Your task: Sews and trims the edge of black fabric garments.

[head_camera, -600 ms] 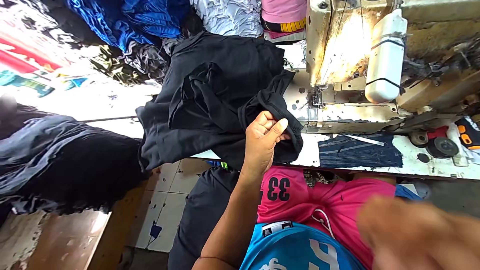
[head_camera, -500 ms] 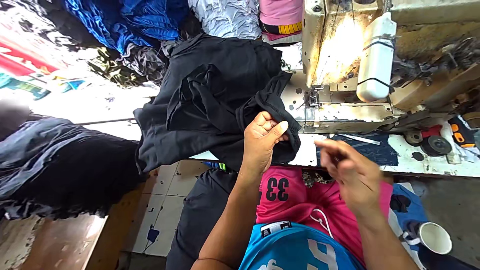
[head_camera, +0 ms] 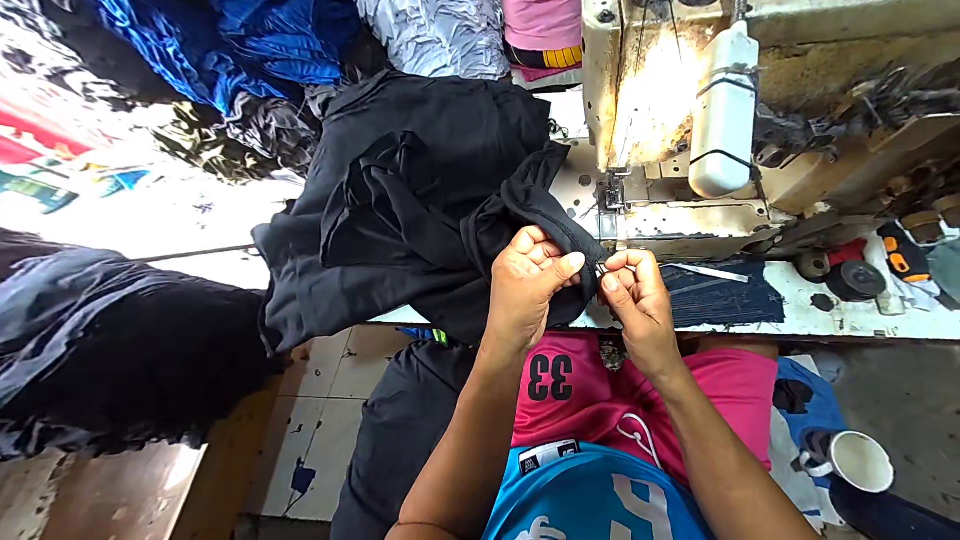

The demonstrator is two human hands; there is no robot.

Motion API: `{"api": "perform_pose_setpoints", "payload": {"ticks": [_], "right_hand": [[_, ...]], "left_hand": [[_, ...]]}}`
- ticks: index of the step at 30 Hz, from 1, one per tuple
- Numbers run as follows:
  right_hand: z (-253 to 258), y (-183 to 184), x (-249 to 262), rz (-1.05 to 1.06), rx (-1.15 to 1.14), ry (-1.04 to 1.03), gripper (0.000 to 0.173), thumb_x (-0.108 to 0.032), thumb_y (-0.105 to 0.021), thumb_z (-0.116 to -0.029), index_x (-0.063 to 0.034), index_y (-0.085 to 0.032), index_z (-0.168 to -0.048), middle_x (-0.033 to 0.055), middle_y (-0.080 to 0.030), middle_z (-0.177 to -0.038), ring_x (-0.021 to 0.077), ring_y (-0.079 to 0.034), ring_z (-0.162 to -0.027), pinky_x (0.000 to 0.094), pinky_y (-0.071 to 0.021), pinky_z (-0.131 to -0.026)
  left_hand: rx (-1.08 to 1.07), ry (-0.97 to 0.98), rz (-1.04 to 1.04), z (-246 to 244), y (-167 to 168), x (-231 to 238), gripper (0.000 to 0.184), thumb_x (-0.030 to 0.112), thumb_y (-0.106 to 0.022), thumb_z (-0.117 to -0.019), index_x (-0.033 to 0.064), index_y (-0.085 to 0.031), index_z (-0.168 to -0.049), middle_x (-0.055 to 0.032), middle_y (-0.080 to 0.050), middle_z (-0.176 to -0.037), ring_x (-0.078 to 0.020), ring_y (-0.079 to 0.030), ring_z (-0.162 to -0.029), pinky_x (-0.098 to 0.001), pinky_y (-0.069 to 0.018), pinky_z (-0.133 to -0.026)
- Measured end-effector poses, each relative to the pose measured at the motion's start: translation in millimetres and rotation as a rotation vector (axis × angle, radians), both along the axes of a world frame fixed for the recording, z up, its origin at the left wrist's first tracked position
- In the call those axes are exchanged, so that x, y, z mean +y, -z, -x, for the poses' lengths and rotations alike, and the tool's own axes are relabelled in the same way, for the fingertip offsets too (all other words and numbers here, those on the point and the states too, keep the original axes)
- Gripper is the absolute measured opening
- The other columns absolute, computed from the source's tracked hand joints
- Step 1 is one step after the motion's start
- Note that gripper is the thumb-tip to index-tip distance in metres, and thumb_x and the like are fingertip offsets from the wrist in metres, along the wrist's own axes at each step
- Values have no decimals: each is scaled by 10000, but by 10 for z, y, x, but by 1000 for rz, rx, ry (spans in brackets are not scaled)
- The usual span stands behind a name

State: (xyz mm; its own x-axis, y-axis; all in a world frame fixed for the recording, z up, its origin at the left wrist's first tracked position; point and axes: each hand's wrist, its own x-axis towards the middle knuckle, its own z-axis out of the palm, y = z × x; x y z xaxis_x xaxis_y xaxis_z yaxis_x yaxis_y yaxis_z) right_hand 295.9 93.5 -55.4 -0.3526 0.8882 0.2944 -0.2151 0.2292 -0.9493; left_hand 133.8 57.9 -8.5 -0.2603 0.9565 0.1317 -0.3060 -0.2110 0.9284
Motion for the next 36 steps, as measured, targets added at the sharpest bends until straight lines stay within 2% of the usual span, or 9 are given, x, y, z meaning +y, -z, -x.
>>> {"api": "perform_pose_setpoints", "payload": {"ticks": [9,14,22,26,28,29,32,34,36], "right_hand": [[60,-10,3,-63,-44,52,190,-170,-544,-1049,-110,-547,-1230,34,-597,-807,158,-611,-717,325,-541,-642],[74,-7,-7,-61,-35,64,153,-173,-532,-1053,-121,-556,-1195,19,-520,-749,138,-528,-633,297,-466,-565],[26,34,-4,-74,-52,102,92,-151,-533,-1049,-106,-568,-1122,18,-494,-706,133,-501,-593,294,-446,-537],[81,31,-48,-117,-42,85,173,-121,-540,-1031,-44,-558,-1186,46,-575,-751,150,-585,-644,346,-542,-577],[69,15,-91,-129,-55,147,192,-101,-581,-1015,-3,-571,-1180,60,-640,-790,151,-648,-696,374,-598,-638],[63,16,-96,-137,-51,187,193,-93,-604,-1005,14,-591,-1164,69,-659,-791,155,-665,-706,384,-604,-654],[-21,-60,-88,-120,-77,191,203,-93,-610,-1010,30,-628,-1171,98,-689,-847,186,-685,-773,412,-585,-731],[-79,-63,-104,-103,-72,178,215,-96,-598,-1013,24,-619,-1191,108,-690,-880,200,-686,-810,417,-572,-766],[-126,-40,-104,-109,-68,169,240,-105,-611,-1012,28,-611,-1212,112,-695,-901,207,-690,-833,420,-571,-785]], "left_hand": [[-36,3,14,-26,66,-9,354,-72,-734,-877,29,-576,-1178,-141,-702,-965,-196,-703,-781,-358,-626,-727],[-25,2,1,-37,83,-2,365,-67,-748,-867,25,-573,-1174,-151,-696,-961,-209,-701,-771,-367,-626,-711],[71,-19,-5,-69,71,-19,396,-77,-760,-855,21,-567,-1186,-150,-700,-973,-218,-710,-798,-379,-634,-736],[199,-39,7,-29,64,-74,412,44,-800,-851,65,-590,-1205,-85,-725,-964,-211,-719,-846,-428,-637,-778],[253,-4,23,-42,133,-41,324,90,-748,-901,119,-571,-1170,-10,-699,-912,-165,-701,-813,-385,-629,-745],[275,4,32,3,202,-11,298,112,-686,-953,109,-544,-1216,-1,-695,-942,-151,-703,-816,-350,-631,-728],[239,56,13,129,322,95,254,169,-489,-1092,58,-444,-1316,-36,-701,-998,-176,-730,-858,-348,-641,-760],[187,88,30,138,310,134,226,160,-414,-1115,26,-444,-1295,-74,-709,-958,-210,-739,-830,-382,-647,-761],[173,94,56,137,296,147,207,150,-402,-1117,16,-463,-1263,-81,-711,-918,-212,-739,-807,-385,-648,-748]]}}
